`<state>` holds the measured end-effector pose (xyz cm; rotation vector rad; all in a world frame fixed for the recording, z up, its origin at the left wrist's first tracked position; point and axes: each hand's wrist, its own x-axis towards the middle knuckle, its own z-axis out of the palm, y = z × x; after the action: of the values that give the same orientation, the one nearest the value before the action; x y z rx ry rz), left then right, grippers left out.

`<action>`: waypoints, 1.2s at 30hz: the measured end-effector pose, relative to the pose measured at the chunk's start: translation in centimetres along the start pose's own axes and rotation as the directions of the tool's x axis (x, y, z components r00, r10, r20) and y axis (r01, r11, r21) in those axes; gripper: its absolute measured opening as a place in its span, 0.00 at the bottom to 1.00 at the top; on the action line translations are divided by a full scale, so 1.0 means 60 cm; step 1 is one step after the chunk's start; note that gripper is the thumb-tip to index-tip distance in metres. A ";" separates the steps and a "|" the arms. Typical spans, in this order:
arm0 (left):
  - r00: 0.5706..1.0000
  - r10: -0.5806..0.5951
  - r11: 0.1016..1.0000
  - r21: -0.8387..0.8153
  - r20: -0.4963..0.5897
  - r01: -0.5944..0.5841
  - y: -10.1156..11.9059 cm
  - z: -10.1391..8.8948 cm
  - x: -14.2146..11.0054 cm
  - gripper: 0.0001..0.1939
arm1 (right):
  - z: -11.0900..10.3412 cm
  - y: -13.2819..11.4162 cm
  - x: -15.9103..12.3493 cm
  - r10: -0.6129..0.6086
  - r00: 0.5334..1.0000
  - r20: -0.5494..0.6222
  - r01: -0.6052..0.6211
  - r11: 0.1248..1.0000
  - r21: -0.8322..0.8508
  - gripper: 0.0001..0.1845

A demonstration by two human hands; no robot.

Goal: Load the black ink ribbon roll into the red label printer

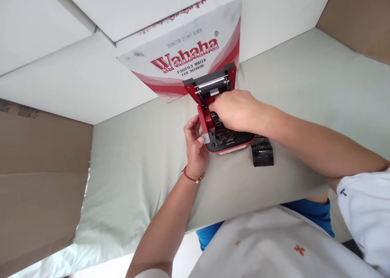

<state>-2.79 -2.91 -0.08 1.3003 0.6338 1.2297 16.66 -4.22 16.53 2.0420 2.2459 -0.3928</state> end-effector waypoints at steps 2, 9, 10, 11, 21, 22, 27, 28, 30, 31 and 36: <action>0.988 0.151 0.981 0.124 -0.012 -0.149 0.007 0.004 -0.013 0.35 | 0.008 -0.001 0.007 0.022 1.000 -0.020 -0.022 1.000 0.004 0.25; 0.778 0.484 0.516 0.587 0.400 -0.624 0.049 0.021 -0.044 0.24 | 0.013 0.016 0.015 0.001 0.998 -0.060 0.005 0.996 0.091 0.21; 0.749 0.507 0.437 0.622 0.425 -0.649 0.053 0.024 -0.045 0.23 | 0.006 0.022 0.008 -0.055 0.997 -0.051 0.061 0.990 0.127 0.19; 0.724 0.532 0.368 0.651 0.438 -0.664 0.056 0.028 -0.046 0.23 | -0.003 0.028 -0.001 -0.127 0.991 -0.049 0.134 0.975 0.175 0.18; 0.585 0.613 0.099 0.682 0.532 -0.724 0.064 0.040 -0.054 0.36 | -0.062 0.070 -0.040 -0.051 0.830 -0.556 0.180 0.967 0.180 0.28; 0.590 0.601 0.093 0.686 0.539 -0.721 0.064 0.040 -0.055 0.36 | -0.056 0.072 -0.031 -0.081 0.844 -0.531 0.187 0.971 0.150 0.29; 0.613 0.576 0.086 0.705 0.541 -0.704 0.063 0.043 -0.061 0.38 | -0.038 0.067 -0.022 -0.130 0.942 -0.311 0.179 0.975 0.135 0.28; 0.612 0.575 0.088 0.702 0.543 -0.706 0.063 0.044 -0.062 0.39 | -0.039 0.064 -0.027 -0.137 0.944 -0.300 0.180 0.976 0.121 0.27; 0.608 0.580 0.094 0.696 0.543 -0.712 0.064 0.046 -0.065 0.38 | -0.045 0.058 -0.043 -0.157 0.938 -0.309 0.190 0.979 0.078 0.25; 0.605 0.582 0.095 0.694 0.543 -0.714 0.065 0.048 -0.065 0.38 | -0.049 0.054 -0.052 -0.165 0.935 -0.313 0.191 0.980 0.054 0.25; 0.591 0.573 0.091 0.673 0.567 -0.734 0.067 0.053 -0.065 0.38 | -0.055 0.048 -0.075 -0.197 0.962 -0.187 0.195 0.980 -0.032 0.24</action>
<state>-2.37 -8.33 3.37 2.8444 0.5639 1.5235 20.34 -7.58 20.38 1.9304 2.5654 -0.2022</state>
